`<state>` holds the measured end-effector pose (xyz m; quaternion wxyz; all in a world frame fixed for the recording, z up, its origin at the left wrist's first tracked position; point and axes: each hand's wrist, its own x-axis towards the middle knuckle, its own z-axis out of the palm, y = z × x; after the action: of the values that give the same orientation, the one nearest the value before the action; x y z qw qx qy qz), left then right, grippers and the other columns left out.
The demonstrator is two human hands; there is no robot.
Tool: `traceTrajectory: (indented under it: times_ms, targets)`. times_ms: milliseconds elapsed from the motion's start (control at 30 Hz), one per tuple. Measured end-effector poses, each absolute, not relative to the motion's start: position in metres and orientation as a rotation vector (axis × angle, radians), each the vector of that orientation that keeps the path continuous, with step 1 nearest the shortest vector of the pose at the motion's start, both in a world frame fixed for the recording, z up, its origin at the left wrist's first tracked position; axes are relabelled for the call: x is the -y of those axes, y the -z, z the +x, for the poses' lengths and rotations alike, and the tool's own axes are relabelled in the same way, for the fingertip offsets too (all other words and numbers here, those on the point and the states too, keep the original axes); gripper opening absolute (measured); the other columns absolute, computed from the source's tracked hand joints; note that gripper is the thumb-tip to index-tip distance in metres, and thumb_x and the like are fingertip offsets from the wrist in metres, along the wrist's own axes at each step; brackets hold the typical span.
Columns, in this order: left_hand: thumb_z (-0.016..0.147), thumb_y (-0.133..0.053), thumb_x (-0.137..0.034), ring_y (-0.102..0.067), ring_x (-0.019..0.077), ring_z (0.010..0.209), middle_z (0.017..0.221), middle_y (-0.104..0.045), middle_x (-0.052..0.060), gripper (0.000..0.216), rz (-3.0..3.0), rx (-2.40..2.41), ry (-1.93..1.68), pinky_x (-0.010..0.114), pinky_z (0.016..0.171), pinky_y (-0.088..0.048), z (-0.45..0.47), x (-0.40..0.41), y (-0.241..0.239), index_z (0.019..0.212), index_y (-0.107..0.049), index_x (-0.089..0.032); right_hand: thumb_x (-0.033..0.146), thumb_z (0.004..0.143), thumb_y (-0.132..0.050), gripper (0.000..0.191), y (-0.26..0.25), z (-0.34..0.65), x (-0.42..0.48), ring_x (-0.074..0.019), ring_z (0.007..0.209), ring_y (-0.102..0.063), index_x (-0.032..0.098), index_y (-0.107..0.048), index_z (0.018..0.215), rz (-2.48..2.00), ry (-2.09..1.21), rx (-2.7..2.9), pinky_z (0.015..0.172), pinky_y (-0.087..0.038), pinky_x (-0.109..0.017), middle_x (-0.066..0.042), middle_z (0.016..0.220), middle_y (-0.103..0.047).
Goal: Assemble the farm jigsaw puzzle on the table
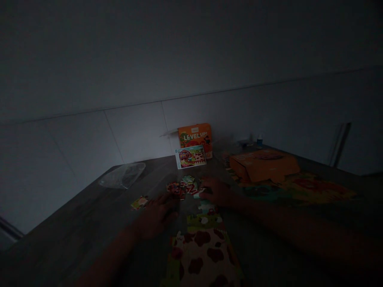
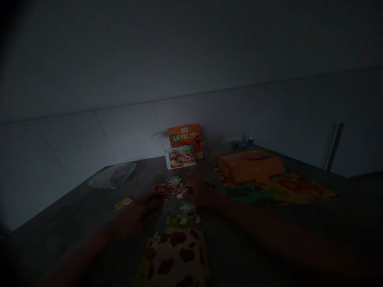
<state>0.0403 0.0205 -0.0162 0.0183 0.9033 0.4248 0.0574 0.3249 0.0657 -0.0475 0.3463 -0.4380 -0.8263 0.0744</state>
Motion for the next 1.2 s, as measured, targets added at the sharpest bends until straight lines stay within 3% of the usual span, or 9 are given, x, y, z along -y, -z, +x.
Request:
traceTrajectory:
  times_ms: [167, 333, 500, 567, 700, 800, 967, 1100, 1200]
  targets:
    - [0.100, -0.042, -0.038, -0.041, 0.0324, 0.137, 0.153, -0.038, 0.012, 0.046, 2.825, -1.311, -0.183, 0.053, 0.111, -0.037, 0.040, -0.017, 0.018, 0.144, -0.045, -0.026, 0.034, 0.084, -0.064, 0.021, 0.043, 0.324, -0.060, -0.0197, 0.079, -0.065, 0.016, -0.070, 0.093, -1.241, -0.217, 2.049, 0.071, -0.047, -0.030, -0.007, 0.090, -0.072]
    - [0.098, -0.046, -0.032, -0.040, 0.0301, 0.138, 0.152, -0.040, 0.010, 0.045, 2.840, -1.221, -0.275, 0.048, 0.112, -0.037, 0.041, -0.016, 0.016, 0.143, -0.047, -0.027, 0.036, 0.086, -0.063, 0.019, 0.042, 0.324, -0.061, -0.0169, 0.074, -0.060, 0.018, -0.067, 0.089, -1.195, -0.165, 1.986, 0.067, -0.043, -0.027, -0.003, 0.081, -0.068]
    - [0.097, -0.048, -0.031, -0.027, 0.0321, 0.145, 0.160, -0.025, 0.013, 0.078, 2.806, -1.221, -0.326, 0.054, 0.115, -0.032, 0.046, -0.009, 0.014, 0.157, 0.000, -0.025, 0.029, 0.093, -0.054, 0.020, 0.040, 0.322, -0.059, -0.0151, 0.076, -0.056, 0.017, -0.062, 0.080, -0.930, -0.174, 2.065, 0.070, -0.043, -0.027, -0.004, 0.082, -0.062]
    - [0.096, -0.049, -0.030, -0.023, 0.0311, 0.147, 0.161, -0.019, 0.012, 0.084, 2.827, -1.148, -0.359, 0.051, 0.115, -0.033, 0.051, -0.004, 0.011, 0.156, 0.010, -0.027, 0.030, 0.093, -0.055, 0.020, 0.038, 0.321, -0.056, -0.0154, 0.078, -0.057, 0.016, -0.064, 0.081, -0.858, -0.207, 2.083, 0.072, -0.043, -0.027, -0.004, 0.083, -0.063]
    - [0.097, -0.049, -0.027, -0.025, 0.0286, 0.147, 0.161, -0.022, 0.009, 0.082, 2.880, -0.986, -0.392, 0.048, 0.115, -0.035, 0.062, 0.006, 0.003, 0.156, 0.009, -0.030, 0.029, 0.089, -0.063, 0.014, 0.036, 0.316, -0.046, -0.0156, 0.075, -0.062, 0.016, -0.069, 0.089, -0.843, -0.345, 2.122, 0.073, -0.043, -0.026, -0.002, 0.081, -0.069]
    - [0.097, -0.049, -0.025, -0.026, 0.0284, 0.146, 0.161, -0.023, 0.009, 0.080, 2.913, -0.907, -0.379, 0.049, 0.115, -0.035, 0.067, 0.009, 0.000, 0.156, 0.004, -0.030, 0.024, 0.091, -0.060, 0.014, 0.035, 0.311, -0.040, -0.0172, 0.082, -0.064, 0.017, -0.069, 0.098, -0.784, -0.353, 2.168, 0.077, -0.045, -0.027, -0.004, 0.090, -0.072]
    - [0.099, -0.046, -0.026, -0.033, 0.0270, 0.143, 0.149, -0.046, 0.010, 0.077, 2.897, -0.879, -0.350, 0.048, 0.112, -0.040, 0.066, 0.008, 0.001, 0.156, 0.005, -0.029, 0.017, 0.093, -0.049, 0.022, 0.036, 0.304, -0.035, -0.0186, 0.093, -0.064, 0.017, -0.068, 0.104, -0.583, -0.310, 2.232, 0.084, -0.048, -0.030, -0.009, 0.103, -0.070]
    - [0.100, -0.046, -0.033, -0.036, 0.0276, 0.142, 0.155, -0.037, 0.010, 0.072, 2.909, -0.872, -0.408, 0.046, 0.110, -0.043, 0.064, 0.006, 0.001, 0.157, -0.002, -0.030, 0.018, 0.086, -0.058, 0.034, 0.038, 0.306, -0.031, -0.0204, 0.095, -0.065, 0.017, -0.064, 0.119, -0.634, -0.372, 2.204, 0.084, -0.049, -0.031, -0.009, 0.107, -0.070]
    - [0.099, -0.048, -0.034, -0.033, 0.0274, 0.143, 0.155, -0.036, 0.010, 0.068, 2.946, -0.834, -0.431, 0.047, 0.112, -0.041, 0.063, 0.004, 0.002, 0.156, -0.011, -0.028, 0.020, 0.085, -0.059, 0.049, 0.037, 0.307, -0.028, -0.0232, 0.110, -0.062, 0.016, -0.055, 0.133, -0.632, -0.443, 2.237, 0.094, -0.047, -0.035, -0.011, 0.123, -0.066]
